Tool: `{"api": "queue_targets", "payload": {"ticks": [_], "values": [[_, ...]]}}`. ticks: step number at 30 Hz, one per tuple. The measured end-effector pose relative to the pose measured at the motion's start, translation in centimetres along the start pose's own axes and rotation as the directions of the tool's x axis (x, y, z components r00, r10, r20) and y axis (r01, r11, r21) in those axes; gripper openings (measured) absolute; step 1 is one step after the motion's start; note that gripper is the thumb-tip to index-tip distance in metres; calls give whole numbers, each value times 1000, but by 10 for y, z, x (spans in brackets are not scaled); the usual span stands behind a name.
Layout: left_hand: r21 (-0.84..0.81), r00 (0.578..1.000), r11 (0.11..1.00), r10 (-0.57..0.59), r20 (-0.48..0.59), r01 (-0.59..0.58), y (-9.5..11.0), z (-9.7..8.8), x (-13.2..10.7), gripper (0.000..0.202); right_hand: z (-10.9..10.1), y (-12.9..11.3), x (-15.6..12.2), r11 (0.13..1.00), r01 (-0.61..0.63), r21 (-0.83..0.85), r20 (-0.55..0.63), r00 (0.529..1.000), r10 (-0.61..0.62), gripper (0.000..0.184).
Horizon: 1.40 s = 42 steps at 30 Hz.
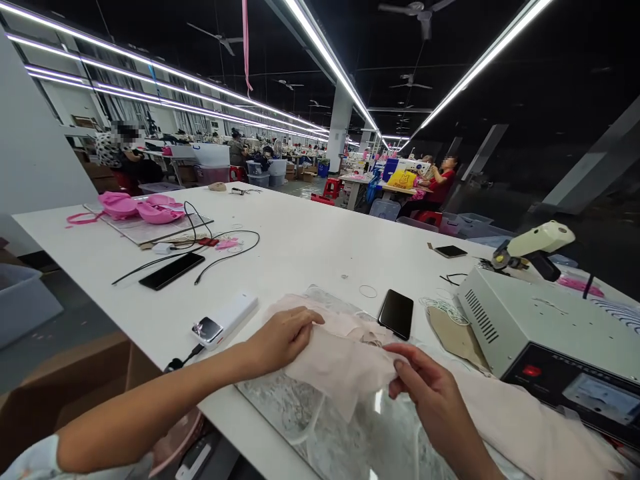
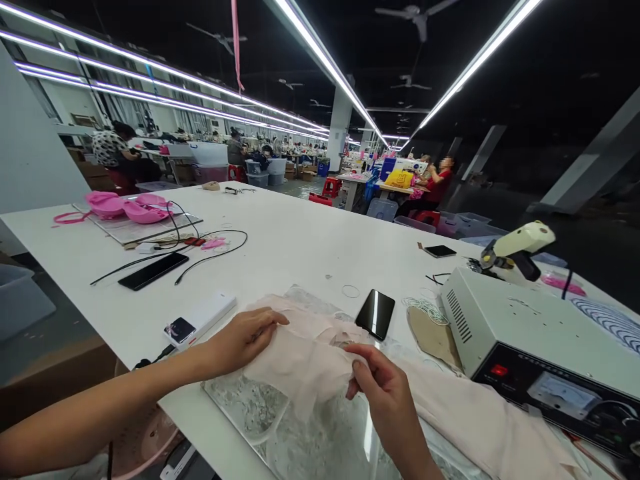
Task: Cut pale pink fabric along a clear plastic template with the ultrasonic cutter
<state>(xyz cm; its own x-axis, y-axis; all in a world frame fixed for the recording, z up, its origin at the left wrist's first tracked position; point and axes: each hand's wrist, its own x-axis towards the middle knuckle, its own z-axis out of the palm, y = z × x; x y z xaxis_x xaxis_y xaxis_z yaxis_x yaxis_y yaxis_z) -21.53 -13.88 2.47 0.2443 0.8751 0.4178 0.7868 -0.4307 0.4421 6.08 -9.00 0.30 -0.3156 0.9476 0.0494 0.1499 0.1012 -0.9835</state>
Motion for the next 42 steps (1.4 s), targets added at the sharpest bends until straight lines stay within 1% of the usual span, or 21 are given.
{"api": "queue_targets", "payload": {"ticks": [2, 4, 7, 8, 10, 12, 14, 16, 18, 19, 21, 24, 26, 28, 31, 33, 34, 36, 38, 40, 42], "values": [[89, 996, 992, -87, 10, 86, -9, -7, 16, 31, 4, -6, 23, 1000, 13, -27, 26, 1000, -12, 51], [186, 987, 972, -154, 35, 145, -23, -5, 31, 32, 11, -4, 48, 997, 29, -75, 36, 999, -26, 48], [266, 986, 954, -158, 55, 138, -49, 13, 46, 29, 23, 13, 81, 975, 19, -222, 35, 999, -12, 36], [292, 985, 948, -153, 77, 125, -57, 22, 48, 25, 26, 20, 89, 959, 23, -281, 30, 999, -15, 33], [333, 986, 939, -125, 113, 80, -68, 37, 49, 19, 29, 33, 98, 917, 58, -394, 22, 998, -54, 33], [355, 991, 934, -72, 112, 28, -70, 47, 45, 20, 28, 41, 97, 867, 118, -484, 7, 991, -131, 34], [355, 994, 934, 1, 109, -40, -63, 52, 40, 23, 27, 42, 88, 812, 213, -544, 18, 970, -243, 31], [324, 986, 936, 96, 135, -135, -52, 57, 34, 29, 28, 41, 76, 749, 339, -570, 81, 930, -359, 31], [253, 961, 937, 191, 201, -239, -43, 64, 28, 38, 33, 43, 64, 684, 457, -569, 174, 880, -443, 35], [212, 945, 939, 216, 244, -270, -40, 69, 24, 43, 35, 46, 60, 656, 499, -566, 214, 858, -467, 37], [173, 926, 947, 208, 316, -271, -38, 79, 17, 54, 38, 54, 56, 617, 544, -568, 265, 831, -489, 40], [205, 916, 956, 121, 383, -212, -39, 87, 11, 63, 33, 68, 56, 592, 557, -583, 287, 822, -491, 40], [227, 907, 953, 92, 411, -200, -36, 84, 10, 65, 25, 71, 54, 591, 548, -592, 279, 827, -488, 40], [238, 897, 943, 114, 428, -234, -28, 76, 13, 66, 14, 70, 46, 603, 517, -607, 241, 843, -480, 39], [225, 886, 914, 226, 405, -337, -10, 66, 23, 61, -10, 65, 25, 637, 415, -649, 123, 884, -450, 38], [194, 874, 894, 313, 371, -403, 3, 66, 36, 52, -31, 63, 5, 660, 315, -682, 14, 908, -419, 36], [171, 862, 886, 347, 370, -431, 9, 70, 44, 46, -43, 64, -5, 669, 259, -697, -46, 914, -402, 35], [117, 828, 874, 392, 401, -471, 24, 85, 63, 33, -69, 69, -27, 680, 143, -719, -171, 912, -372, 33], [71, 792, 868, 413, 450, -492, 42, 108, 82, 23, -94, 78, -47, 685, 33, -727, -294, 888, -354, 33], [50, 771, 858, 431, 468, -511, 61, 135, 101, 21, -115, 90, -63, 686, -59, -725, -397, 850, -347, 34], [50, 758, 852, 435, 487, -521, 78, 160, 119, 24, -129, 103, -73, 685, -105, -721, -451, 821, -350, 34]]}}
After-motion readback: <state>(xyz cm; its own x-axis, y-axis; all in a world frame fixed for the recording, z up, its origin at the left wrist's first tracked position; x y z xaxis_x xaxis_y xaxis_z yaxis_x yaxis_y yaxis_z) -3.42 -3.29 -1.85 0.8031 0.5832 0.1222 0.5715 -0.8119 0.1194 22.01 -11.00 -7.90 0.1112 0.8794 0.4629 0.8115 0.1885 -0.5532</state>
